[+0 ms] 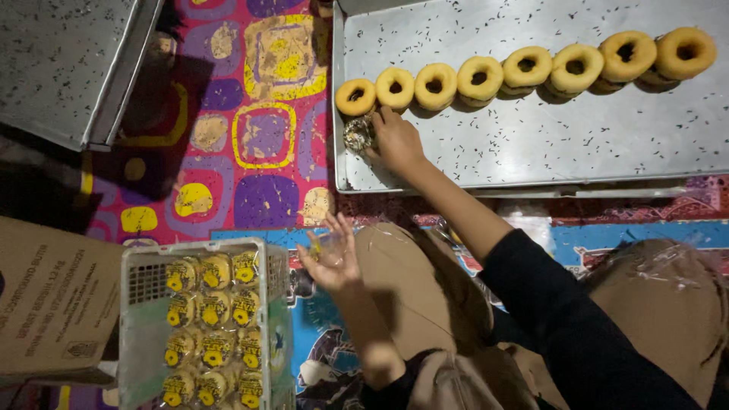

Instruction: The person sits on a mat and repeatedly picks donuts from a metal tray, places each into a clear plastic wrapper, and sets the wrapped donut into a nearby crate. The person handles plain and chocolate-topped donuts one at a time throughout the clip.

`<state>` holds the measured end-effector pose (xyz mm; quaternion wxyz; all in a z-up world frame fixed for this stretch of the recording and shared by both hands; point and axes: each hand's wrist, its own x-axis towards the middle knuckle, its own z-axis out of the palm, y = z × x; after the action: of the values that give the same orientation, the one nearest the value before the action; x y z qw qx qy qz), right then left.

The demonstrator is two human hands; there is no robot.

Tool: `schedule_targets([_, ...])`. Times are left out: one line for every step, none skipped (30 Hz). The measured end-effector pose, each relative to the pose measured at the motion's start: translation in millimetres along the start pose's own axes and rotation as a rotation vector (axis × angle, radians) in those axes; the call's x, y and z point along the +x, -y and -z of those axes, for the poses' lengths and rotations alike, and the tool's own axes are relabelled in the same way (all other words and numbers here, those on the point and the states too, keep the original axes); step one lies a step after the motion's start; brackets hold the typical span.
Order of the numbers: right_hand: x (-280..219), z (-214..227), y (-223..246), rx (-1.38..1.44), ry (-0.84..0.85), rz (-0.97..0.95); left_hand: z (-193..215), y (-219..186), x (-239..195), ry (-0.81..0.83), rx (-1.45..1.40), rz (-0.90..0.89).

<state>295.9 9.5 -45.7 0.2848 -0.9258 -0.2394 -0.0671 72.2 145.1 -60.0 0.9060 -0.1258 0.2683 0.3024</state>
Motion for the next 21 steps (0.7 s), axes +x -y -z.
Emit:
schedule_targets([-7.0, 5.6, 2.7, 0.030, 0.000, 0.001, -2.5, 6.0, -0.8, -0.007, -0.034, 0.021])
schedule_targets([-17.8, 16.9, 7.2, 0.168, -0.062, 0.011, -5.1, 11.3, -1.8, -0.014, -0.069, 0.042])
schedule_targets([-31.7, 35.6, 12.0, 0.303, -0.119, 0.025, -7.1, 16.9, -3.2, -0.044, -0.113, 0.065])
schedule_targets([-49.3, 57.7, 19.7, 0.438, -0.177, 0.038, -8.5, 21.6, -5.1, -0.074, -0.157, 0.088])
schedule_targets([-72.8, 81.4, 29.5, 0.536, -0.201, 0.010, -8.7, 25.4, -8.3, -0.104, -0.201, 0.113])
schedule_targets([-101.5, 106.1, 40.0, 0.633, -0.225, -0.019, -8.3, 28.9, -12.2, -0.041, -0.199, 0.169])
schedule_targets([-133.6, 131.3, 48.9, 0.611, -0.213, -0.059, -7.9, 35.7, -15.0, 0.022, -0.194, 0.231])
schedule_targets([-164.0, 153.3, 56.9, 0.623, -0.190, -0.106, -5.7, 43.5, -19.7, 0.085, -0.190, 0.294])
schedule_targets([-191.1, 169.1, 63.9, 0.632, -0.172, -0.154, -2.5, 53.4, -24.2, 0.022, -0.199, 0.300])
schedule_targets([-215.0, 178.2, 72.3, 0.586, -0.200, -0.115, 1.5, 63.9, -30.9, -0.041, -0.207, 0.307])
schedule_targets([-234.0, 185.8, 78.3, 0.544, -0.227, -0.079, 5.8, 72.5, -41.4, -0.106, -0.211, 0.312])
schedule_targets([-246.2, 190.0, 82.0, 0.438, -0.233, -0.093, 11.8, 84.5, -54.7, 0.018, -0.179, 0.347])
schedule_targets([-253.5, 190.3, 86.3, 0.332, -0.244, -0.104, 17.2, 99.0, -67.6, 0.147, -0.146, 0.384])
schedule_targets([-257.2, 189.6, 89.1, 0.226, -0.254, -0.116, 22.3, 112.2, -82.0, 0.275, -0.114, 0.422])
schedule_targets([-255.7, 188.0, 89.0, 0.153, -0.281, -0.074, 25.9, 125.3, -95.2, 0.415, -0.059, 0.416])
schedule_targets([-252.4, 187.5, 86.5, 0.080, -0.307, -0.033, 29.8, 136.8, -109.8, 0.555, -0.005, 0.408])
schedule_targets([-251.2, 189.5, 82.9, 0.012, -0.328, 0.008, 31.8, 143.9, -122.5, 0.693, 0.050, 0.392])
schedule_targets([-251.8, 193.3, 77.9, 0.070, -0.262, 0.017, 29.7, 145.6, -128.8, 0.609, 0.017, 0.423])
schedule_targets([-254.0, 198.0, 72.6, 0.131, -0.190, 0.028, 27.4, 142.5, -133.3, 0.522, -0.015, 0.447])
schedule_targets([-258.6, 203.5, 67.8, 0.191, -0.118, 0.040, 25.8, 139.3, -136.7, 0.435, -0.048, 0.471])
schedule_targets([-265.3, 211.0, 62.9, 0.160, -0.208, 0.079, 23.7, 136.3, -138.4, 0.437, 0.055, 0.432])
